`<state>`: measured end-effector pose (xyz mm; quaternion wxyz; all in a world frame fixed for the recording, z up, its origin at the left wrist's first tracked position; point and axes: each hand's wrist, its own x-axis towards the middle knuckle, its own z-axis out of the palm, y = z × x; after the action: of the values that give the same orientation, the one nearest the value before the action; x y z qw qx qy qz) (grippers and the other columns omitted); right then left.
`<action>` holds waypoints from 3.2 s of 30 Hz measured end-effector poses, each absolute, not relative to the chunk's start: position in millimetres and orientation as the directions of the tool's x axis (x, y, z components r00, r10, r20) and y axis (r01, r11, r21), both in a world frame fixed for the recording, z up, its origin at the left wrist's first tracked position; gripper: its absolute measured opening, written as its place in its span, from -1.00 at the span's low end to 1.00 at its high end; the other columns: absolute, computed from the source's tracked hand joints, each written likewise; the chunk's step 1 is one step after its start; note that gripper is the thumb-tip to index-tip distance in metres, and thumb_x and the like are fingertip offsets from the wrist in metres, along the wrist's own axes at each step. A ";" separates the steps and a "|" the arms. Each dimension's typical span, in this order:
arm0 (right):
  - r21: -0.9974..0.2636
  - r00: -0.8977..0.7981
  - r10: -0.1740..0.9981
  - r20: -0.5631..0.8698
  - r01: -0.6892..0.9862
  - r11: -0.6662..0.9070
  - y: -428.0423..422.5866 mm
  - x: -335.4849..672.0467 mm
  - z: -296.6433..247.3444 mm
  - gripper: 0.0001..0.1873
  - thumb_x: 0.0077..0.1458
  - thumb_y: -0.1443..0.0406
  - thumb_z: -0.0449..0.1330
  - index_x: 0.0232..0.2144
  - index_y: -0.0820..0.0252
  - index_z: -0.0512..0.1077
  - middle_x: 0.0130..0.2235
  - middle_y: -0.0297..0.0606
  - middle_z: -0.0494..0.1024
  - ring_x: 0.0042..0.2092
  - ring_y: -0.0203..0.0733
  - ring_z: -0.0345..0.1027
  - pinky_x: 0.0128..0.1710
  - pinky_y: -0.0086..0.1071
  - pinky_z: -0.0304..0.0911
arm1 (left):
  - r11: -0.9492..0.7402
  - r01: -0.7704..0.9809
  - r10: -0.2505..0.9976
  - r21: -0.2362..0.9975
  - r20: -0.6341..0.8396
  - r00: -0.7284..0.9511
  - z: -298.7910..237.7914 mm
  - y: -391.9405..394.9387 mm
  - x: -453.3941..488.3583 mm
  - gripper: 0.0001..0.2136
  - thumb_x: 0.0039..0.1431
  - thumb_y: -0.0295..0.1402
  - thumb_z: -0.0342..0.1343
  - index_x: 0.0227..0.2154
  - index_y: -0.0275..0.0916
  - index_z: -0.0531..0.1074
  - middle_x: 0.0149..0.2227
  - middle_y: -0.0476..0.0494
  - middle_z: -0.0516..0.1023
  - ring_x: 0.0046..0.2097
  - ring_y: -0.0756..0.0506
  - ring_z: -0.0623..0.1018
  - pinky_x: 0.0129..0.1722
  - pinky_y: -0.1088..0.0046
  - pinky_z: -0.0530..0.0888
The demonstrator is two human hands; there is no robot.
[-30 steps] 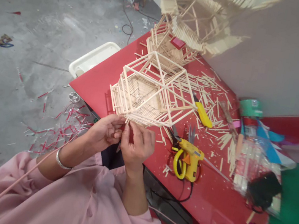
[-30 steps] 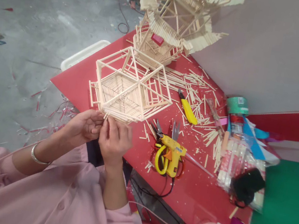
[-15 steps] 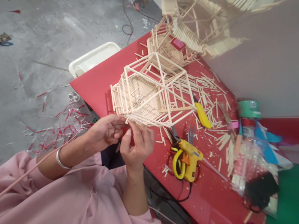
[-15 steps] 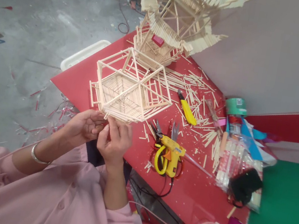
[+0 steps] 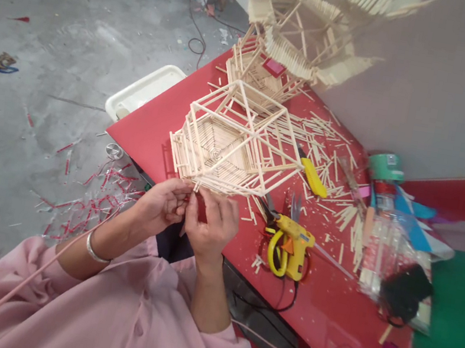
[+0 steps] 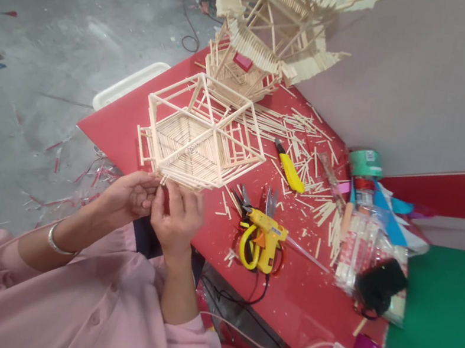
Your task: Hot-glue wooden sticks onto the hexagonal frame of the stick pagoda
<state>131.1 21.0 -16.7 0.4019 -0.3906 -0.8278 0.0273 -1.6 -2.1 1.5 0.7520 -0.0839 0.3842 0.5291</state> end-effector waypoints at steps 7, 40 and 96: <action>-0.333 -0.371 0.660 0.653 0.642 0.690 19.6 131.7 -21.3 -0.78 0.17 0.37 0.20 -0.10 0.17 0.48 -0.30 -0.20 0.58 -0.24 -0.21 0.44 -0.15 -0.30 0.32 | 0.414 -0.837 0.785 0.357 -0.606 0.130 -5.3 -4.3 0.5 -0.86 -0.03 -0.39 0.22 -0.53 -0.38 0.43 -0.63 0.04 0.34 -0.68 0.16 0.24 -0.77 0.70 0.09; -0.408 0.311 0.949 -0.060 0.860 -0.307 41.4 321.4 12.9 -0.55 -0.22 0.06 0.15 -0.29 0.19 0.46 -0.27 -0.08 0.57 -0.26 0.00 0.39 -0.26 -0.24 0.22 | 0.346 -0.782 0.825 0.519 -0.565 -0.009 -4.2 1.4 41.4 -0.77 -0.15 -0.45 0.42 -0.43 -0.41 0.51 -0.47 -0.12 0.54 -0.60 0.18 0.33 -0.69 0.72 0.12; -0.133 0.028 0.881 0.472 0.990 0.039 14.7 213.8 -8.1 -0.77 0.07 0.09 0.10 -0.43 0.12 0.35 -0.46 -0.16 0.44 -0.40 -0.04 0.38 -0.38 -0.22 0.28 | 0.388 -0.721 0.806 0.574 -0.591 -0.036 0.1 11.3 38.4 -0.74 -0.27 -0.39 0.46 -0.50 -0.37 0.54 -0.58 -0.02 0.44 -0.62 0.14 0.32 -0.69 0.61 0.13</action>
<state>213.8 14.7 -8.1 0.2214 -0.6820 -0.6860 -0.1232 38.4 11.3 0.1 0.6928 0.0459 0.4627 0.5512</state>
